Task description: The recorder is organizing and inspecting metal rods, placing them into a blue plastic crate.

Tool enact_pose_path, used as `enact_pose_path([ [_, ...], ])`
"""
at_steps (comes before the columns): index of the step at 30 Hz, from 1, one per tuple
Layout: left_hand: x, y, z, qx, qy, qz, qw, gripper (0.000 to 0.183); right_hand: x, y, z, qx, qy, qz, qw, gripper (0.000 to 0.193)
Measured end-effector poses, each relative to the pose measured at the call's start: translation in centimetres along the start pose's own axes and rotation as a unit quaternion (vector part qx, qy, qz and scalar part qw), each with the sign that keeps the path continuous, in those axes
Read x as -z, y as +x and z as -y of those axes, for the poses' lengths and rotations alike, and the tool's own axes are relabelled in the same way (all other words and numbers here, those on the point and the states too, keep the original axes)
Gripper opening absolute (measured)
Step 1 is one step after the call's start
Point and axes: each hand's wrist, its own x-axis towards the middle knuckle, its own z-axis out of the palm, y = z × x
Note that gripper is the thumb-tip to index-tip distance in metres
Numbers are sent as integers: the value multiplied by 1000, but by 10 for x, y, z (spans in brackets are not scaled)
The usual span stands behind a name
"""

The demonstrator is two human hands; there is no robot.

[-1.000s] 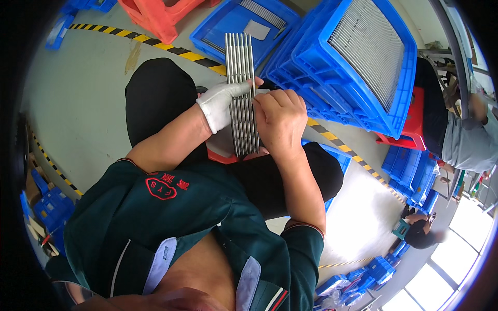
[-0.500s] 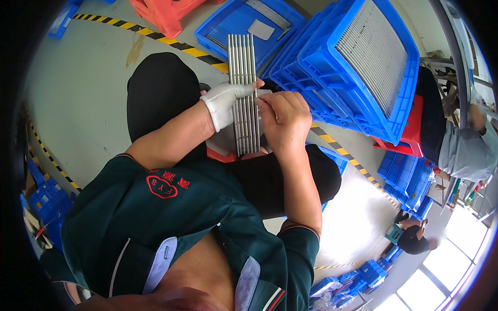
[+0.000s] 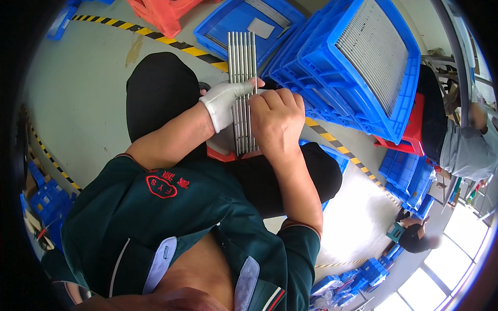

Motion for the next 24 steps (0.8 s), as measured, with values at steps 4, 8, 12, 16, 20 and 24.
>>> enact_pose_path([
  [4, 0, -2, -1, 5, -1, 1, 1000, 20, 0, 1, -1, -26, 33, 7, 999, 11],
  [8, -2, -2, -1, 13, -16, -21, 1000, 20, 6, 4, -1, -48, 84, -37, 995, 10],
  [12, 0, 1, 0, 15, -46, 10, 999, 13, -2, -2, -7, -120, 169, -10, 978, 9],
  [16, 0, 2, 0, 12, -37, 11, 999, 14, -2, -2, -8, -129, 173, -13, 976, 8],
  [20, -2, -2, -1, 8, -39, 20, 999, 13, 0, -2, -9, -78, 144, -8, 987, 10],
  [24, -1, 0, 1, -8, -37, 12, 999, 13, 3, 2, -5, -17, 81, -7, 997, 13],
])
